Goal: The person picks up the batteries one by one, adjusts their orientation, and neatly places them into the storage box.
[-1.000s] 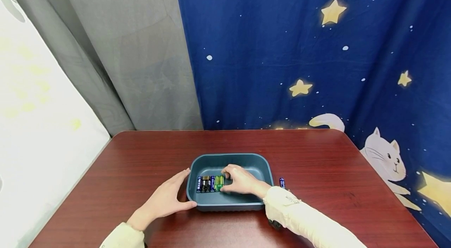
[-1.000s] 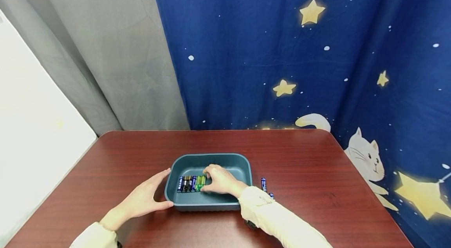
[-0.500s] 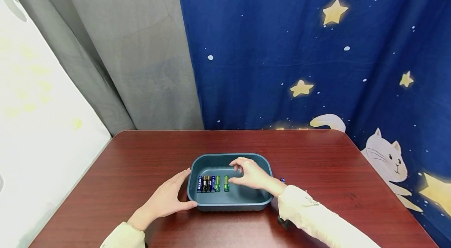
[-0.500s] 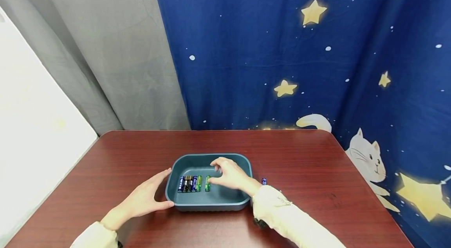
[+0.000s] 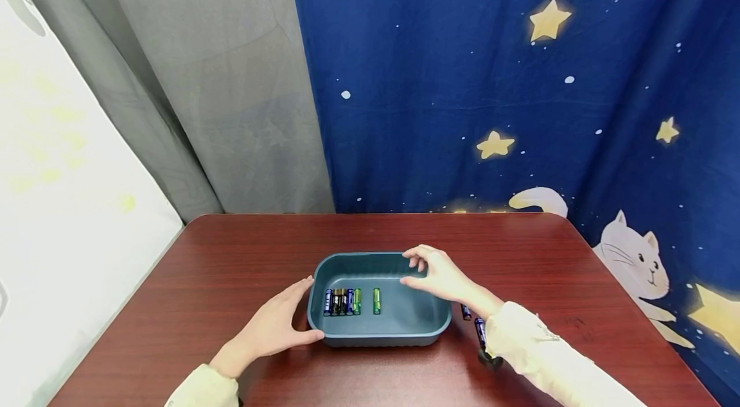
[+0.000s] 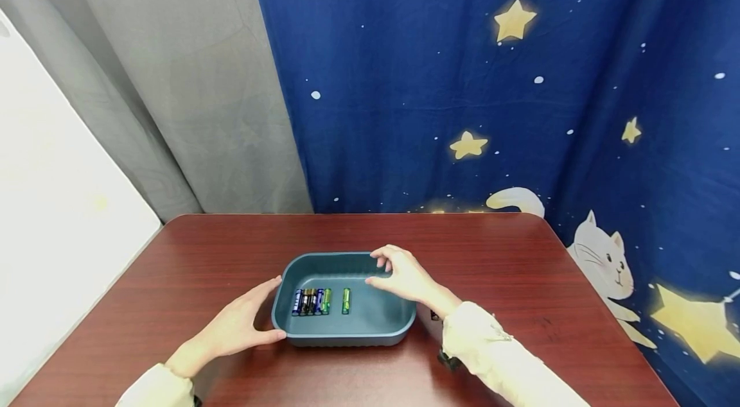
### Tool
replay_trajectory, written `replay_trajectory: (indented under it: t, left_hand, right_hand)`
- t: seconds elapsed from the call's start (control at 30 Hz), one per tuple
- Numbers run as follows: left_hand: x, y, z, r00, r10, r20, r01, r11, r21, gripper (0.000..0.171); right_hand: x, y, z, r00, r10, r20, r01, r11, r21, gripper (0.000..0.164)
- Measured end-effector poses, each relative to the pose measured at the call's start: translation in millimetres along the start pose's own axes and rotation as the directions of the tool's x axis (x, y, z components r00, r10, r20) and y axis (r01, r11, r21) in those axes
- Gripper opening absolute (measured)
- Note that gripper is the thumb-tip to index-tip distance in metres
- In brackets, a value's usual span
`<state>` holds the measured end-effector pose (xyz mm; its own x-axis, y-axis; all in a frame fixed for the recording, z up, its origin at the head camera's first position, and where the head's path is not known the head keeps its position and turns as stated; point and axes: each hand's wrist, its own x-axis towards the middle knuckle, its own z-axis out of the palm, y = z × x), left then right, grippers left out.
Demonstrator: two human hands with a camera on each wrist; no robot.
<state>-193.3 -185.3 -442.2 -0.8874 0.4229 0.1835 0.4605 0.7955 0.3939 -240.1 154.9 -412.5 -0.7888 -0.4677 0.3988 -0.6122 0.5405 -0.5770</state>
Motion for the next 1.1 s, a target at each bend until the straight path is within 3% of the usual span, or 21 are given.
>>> replay_trajectory:
  t: [0.3, 0.53, 0.8, 1.1]
  left_hand:
    - [-0.7, 0.5, -0.7, 1.000, 0.001, -0.009, -0.001, 1.000, -0.008, 0.094]
    - [-1.0, 0.9, -0.8, 1.000, -0.009, -0.001, 0.009, 1.000, -0.017, 0.094]
    - [-0.3, 1.1, -1.4, 1.000, 0.008, -0.008, -0.008, 1.000, -0.004, 0.093]
    - [0.5, 1.5, -0.9, 1.000, 0.013, -0.015, -0.012, 1.000, 0.006, 0.093]
  right_hand:
    - [-18.9, 18.0, -32.5, 0.991, 0.043, -0.126, -0.046, 0.999, -0.021, 0.039]
    - [-43.6, 41.4, -48.4, 0.984, 0.117, -0.134, -0.124, 0.991, -0.047, 0.038]
    - [-70.7, 62.9, -46.9, 0.985, 0.112, -0.128, -0.123, 0.989, -0.084, 0.040]
    - [-92.0, 74.3, -32.2, 0.998, 0.062, -0.034, -0.065, 0.993, -0.094, 0.042]
